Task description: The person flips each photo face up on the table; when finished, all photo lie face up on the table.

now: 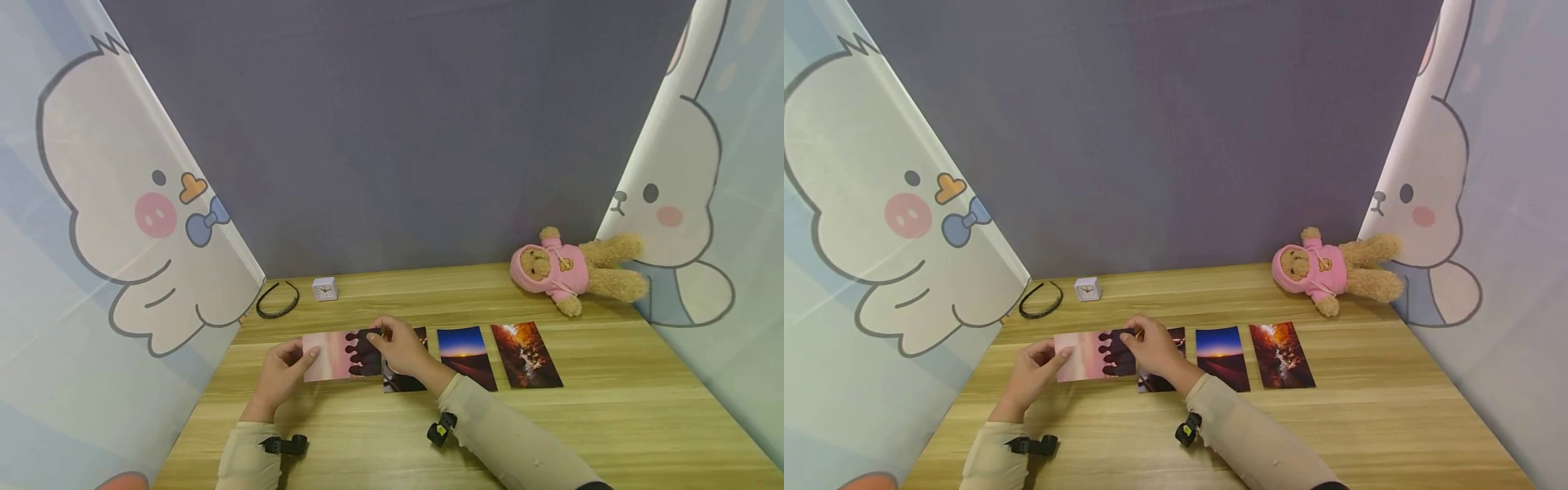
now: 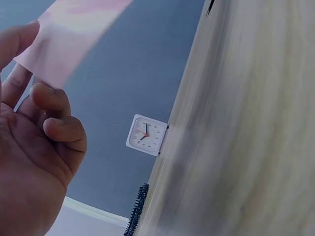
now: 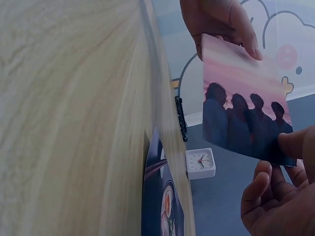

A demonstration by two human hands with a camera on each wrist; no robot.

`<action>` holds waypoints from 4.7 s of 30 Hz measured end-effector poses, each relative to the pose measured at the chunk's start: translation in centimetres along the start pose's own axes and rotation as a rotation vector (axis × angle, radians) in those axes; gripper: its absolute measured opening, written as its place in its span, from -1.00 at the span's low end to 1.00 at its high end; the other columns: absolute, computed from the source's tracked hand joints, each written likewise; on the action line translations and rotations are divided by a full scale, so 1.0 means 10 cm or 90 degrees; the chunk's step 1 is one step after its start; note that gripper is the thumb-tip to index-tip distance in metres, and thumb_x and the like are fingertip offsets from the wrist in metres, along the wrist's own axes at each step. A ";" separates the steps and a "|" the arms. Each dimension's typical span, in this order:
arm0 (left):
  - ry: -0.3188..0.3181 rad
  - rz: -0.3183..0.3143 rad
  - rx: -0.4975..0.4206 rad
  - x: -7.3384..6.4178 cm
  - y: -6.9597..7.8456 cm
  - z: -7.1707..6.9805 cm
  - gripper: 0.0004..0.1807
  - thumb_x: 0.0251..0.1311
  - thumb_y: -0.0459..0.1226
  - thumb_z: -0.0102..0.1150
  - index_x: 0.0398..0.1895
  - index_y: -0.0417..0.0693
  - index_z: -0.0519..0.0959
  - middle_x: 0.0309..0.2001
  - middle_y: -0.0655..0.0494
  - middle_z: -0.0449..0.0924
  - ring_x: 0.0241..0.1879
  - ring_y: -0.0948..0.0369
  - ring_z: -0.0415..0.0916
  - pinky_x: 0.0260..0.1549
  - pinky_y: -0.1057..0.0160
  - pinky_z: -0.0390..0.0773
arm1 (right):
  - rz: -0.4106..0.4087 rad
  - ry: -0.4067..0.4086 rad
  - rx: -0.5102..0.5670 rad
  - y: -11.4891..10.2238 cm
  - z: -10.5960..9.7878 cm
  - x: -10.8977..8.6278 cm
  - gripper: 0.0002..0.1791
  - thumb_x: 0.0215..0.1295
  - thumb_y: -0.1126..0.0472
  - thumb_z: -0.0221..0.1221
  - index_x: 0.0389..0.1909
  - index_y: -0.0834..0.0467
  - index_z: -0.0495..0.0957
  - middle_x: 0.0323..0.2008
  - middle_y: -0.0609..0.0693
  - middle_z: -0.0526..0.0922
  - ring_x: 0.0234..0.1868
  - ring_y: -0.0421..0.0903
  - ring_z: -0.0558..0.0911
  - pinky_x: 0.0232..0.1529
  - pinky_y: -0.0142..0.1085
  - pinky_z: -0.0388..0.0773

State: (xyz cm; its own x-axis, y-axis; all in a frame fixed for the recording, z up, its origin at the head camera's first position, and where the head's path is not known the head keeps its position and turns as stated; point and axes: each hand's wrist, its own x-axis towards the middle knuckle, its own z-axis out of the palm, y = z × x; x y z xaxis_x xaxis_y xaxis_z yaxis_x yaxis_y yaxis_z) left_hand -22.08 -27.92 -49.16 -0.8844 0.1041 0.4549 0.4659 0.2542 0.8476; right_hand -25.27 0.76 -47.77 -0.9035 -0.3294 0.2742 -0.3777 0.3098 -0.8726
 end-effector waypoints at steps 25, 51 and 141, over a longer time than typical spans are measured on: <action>-0.043 0.004 -0.040 -0.01 -0.01 0.00 -0.92 0.33 -0.53 0.30 -0.28 -0.22 0.68 -0.41 -0.03 0.70 -0.43 0.32 0.56 -0.42 0.31 0.57 | 0.010 -0.060 0.163 -0.03 0.06 -0.01 -0.95 0.57 0.26 0.19 -0.07 0.14 0.59 -0.18 0.01 0.64 -0.23 -0.02 0.78 -0.15 0.16 0.68; -0.007 -0.003 -0.025 0.00 -0.03 0.03 -0.93 0.33 -0.53 0.31 -0.17 -0.32 0.67 -0.42 0.00 0.69 -0.49 0.30 0.53 -0.49 0.35 0.50 | 0.012 -0.097 0.097 -0.09 0.05 -0.06 -0.86 0.56 0.12 0.23 -0.01 0.07 0.61 -0.24 -0.06 0.67 -0.20 0.28 0.71 -0.31 -0.03 0.71; -0.198 -0.191 0.211 -0.01 -0.14 0.02 -0.58 0.31 -0.49 0.28 0.23 -0.34 0.57 -0.36 0.08 0.58 -0.40 0.23 0.54 -0.47 0.33 0.51 | 0.147 -0.157 -0.061 0.12 0.21 -0.13 -0.31 0.16 0.25 0.53 0.30 0.32 0.52 -0.48 -0.15 0.72 -0.58 -0.16 0.64 -0.39 -0.26 0.56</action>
State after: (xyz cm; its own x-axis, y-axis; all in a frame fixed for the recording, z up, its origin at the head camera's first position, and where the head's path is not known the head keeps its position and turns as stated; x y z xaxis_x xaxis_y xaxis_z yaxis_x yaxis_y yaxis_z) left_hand -22.68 -28.11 -50.44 -0.9671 0.2471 0.0608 0.2021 0.6003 0.7738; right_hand -24.07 -0.30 -49.99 -0.8954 -0.4433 -0.0426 -0.1969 0.4798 -0.8550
